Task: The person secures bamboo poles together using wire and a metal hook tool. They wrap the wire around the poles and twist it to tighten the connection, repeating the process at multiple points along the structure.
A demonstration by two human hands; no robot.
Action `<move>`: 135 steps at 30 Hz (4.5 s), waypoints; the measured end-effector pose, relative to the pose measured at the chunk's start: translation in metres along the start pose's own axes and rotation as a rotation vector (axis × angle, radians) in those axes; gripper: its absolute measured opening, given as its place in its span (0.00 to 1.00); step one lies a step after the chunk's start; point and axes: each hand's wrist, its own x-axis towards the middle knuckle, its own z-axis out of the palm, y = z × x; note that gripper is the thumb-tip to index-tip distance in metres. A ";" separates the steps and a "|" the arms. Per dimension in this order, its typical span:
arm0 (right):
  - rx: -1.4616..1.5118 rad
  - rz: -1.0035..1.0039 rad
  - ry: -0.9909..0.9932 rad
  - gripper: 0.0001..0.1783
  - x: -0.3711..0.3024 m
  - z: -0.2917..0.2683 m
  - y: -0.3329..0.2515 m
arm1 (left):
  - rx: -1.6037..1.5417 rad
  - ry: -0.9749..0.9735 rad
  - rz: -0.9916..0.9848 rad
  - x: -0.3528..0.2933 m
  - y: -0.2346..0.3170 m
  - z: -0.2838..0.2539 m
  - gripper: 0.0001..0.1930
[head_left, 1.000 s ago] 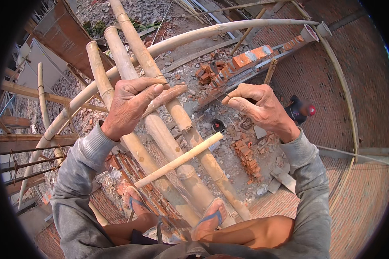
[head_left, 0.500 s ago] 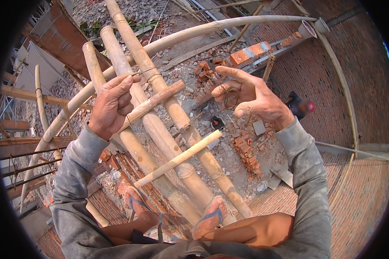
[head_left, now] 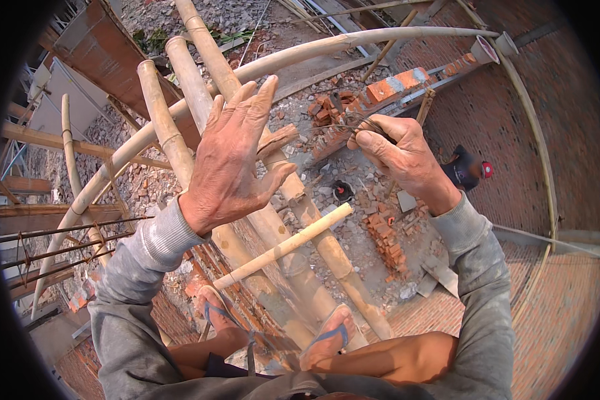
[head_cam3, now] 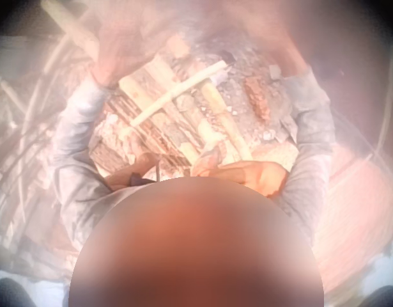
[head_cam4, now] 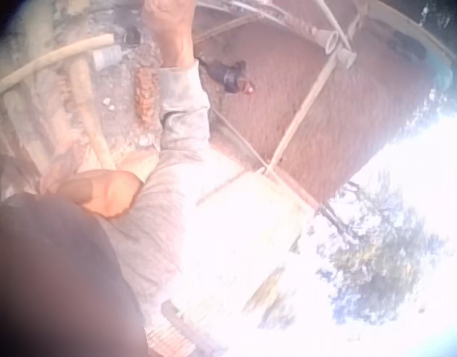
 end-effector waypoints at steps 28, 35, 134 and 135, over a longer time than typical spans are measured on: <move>0.717 0.199 0.019 0.31 -0.016 0.003 0.019 | -1.057 -0.521 -0.853 0.004 -0.030 -0.026 0.20; -0.460 -0.058 -0.026 0.36 -0.039 -0.018 0.053 | -0.073 -0.478 0.041 -0.005 -0.078 -0.036 0.12; -0.265 0.876 -0.504 0.15 -0.167 0.040 0.057 | -1.755 -0.846 -1.063 -0.345 -0.129 0.228 0.24; -0.342 0.817 -0.496 0.14 -0.168 0.054 0.059 | -1.750 -0.837 -1.067 -0.345 -0.130 0.227 0.25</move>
